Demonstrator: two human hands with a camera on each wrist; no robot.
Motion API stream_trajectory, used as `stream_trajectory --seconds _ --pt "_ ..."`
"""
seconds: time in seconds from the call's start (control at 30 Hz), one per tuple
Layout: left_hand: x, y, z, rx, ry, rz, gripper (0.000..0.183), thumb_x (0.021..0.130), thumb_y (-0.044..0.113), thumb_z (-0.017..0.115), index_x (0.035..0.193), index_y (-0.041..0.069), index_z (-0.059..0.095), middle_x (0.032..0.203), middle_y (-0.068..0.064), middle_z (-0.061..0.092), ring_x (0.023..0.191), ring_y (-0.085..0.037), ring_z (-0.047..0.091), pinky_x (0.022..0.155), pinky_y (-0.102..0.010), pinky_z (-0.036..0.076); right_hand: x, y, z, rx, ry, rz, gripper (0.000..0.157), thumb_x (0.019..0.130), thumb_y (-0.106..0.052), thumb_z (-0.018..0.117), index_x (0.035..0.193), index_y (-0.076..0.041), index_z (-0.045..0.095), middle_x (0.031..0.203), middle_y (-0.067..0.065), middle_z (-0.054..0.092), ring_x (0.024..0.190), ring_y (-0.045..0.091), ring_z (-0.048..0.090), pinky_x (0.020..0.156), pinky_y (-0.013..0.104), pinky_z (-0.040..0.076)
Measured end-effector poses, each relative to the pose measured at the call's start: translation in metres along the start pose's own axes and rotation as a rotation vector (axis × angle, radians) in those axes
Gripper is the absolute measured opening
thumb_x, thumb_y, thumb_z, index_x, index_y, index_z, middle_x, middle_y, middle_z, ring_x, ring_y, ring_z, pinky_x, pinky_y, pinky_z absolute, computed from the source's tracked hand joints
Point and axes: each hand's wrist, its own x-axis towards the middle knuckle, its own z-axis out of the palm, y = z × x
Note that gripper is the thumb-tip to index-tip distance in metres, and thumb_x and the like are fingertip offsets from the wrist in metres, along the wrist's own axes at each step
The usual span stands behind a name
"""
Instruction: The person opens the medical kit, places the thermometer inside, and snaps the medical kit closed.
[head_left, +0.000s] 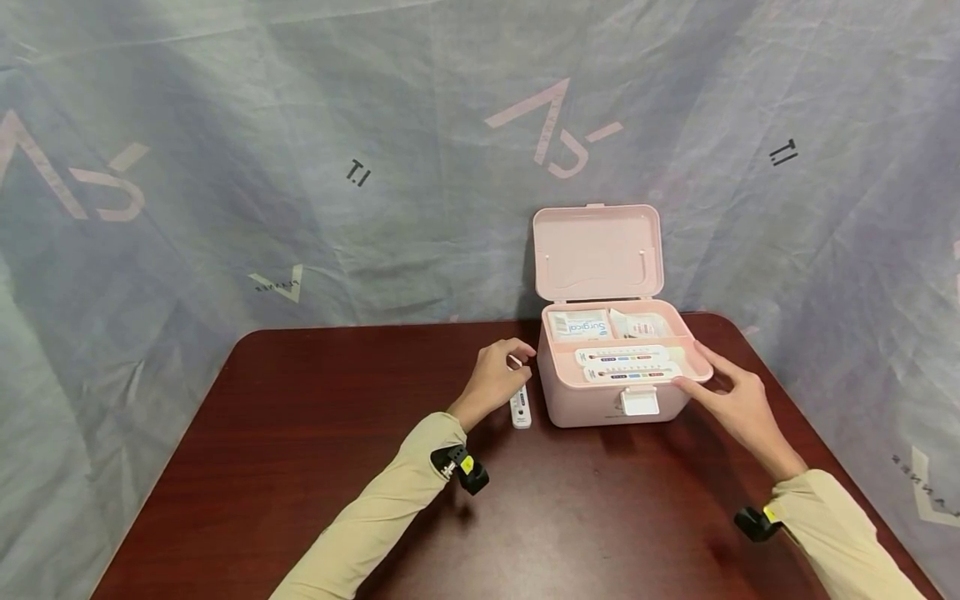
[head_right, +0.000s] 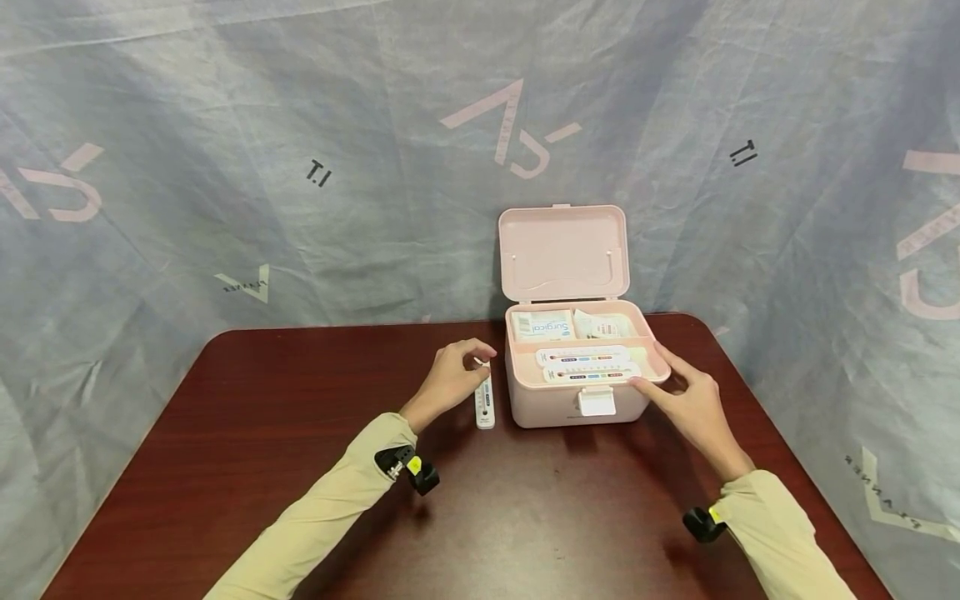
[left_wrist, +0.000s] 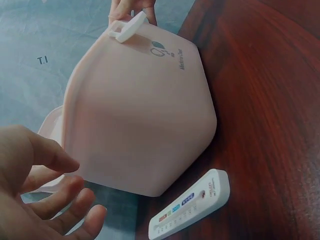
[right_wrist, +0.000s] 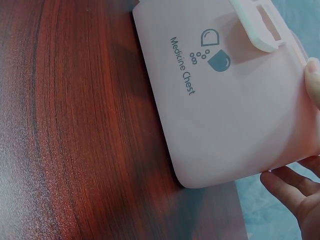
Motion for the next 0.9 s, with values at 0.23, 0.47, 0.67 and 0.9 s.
stream_trajectory --seconds 0.23,0.47,0.67,0.9 --pt "-0.002 -0.008 0.002 0.028 0.007 -0.040 0.025 0.077 -0.001 0.062 0.100 0.004 0.069 0.093 -0.013 0.067 0.080 -0.022 0.062 0.068 -0.026 0.049 0.000 0.001 0.000 -0.001 0.004 -0.002 0.071 0.078 -0.024 0.079 0.141 -0.020 0.046 0.134 0.019 0.051 0.098 -0.007 0.051 0.069 0.005 0.043" --pt "-0.004 -0.015 0.003 0.074 0.012 -0.088 0.026 0.077 0.003 0.064 0.103 0.005 0.069 0.093 -0.010 0.066 0.083 -0.021 0.061 0.069 -0.028 0.049 0.000 0.002 0.001 -0.003 0.004 0.000 0.070 0.078 -0.024 0.078 0.141 -0.020 0.047 0.134 0.019 0.051 0.097 -0.007 0.050 0.069 0.005 0.043" --pt "-0.008 -0.020 0.008 0.107 0.037 -0.109 0.025 0.074 0.003 0.065 0.098 0.009 0.069 0.090 -0.006 0.066 0.082 -0.020 0.061 0.069 -0.028 0.047 0.001 0.002 0.000 -0.002 0.006 -0.011 0.071 0.078 -0.023 0.079 0.141 -0.021 0.046 0.134 0.018 0.051 0.098 -0.007 0.051 0.070 0.006 0.045" --pt "-0.013 -0.023 0.014 0.115 0.036 -0.151 0.024 0.074 0.007 0.070 0.097 0.010 0.070 0.090 -0.007 0.067 0.081 -0.016 0.059 0.066 -0.028 0.047 0.000 0.002 0.001 -0.001 0.000 -0.008 0.070 0.078 -0.022 0.079 0.140 -0.022 0.047 0.134 0.018 0.051 0.100 -0.007 0.051 0.072 0.006 0.045"
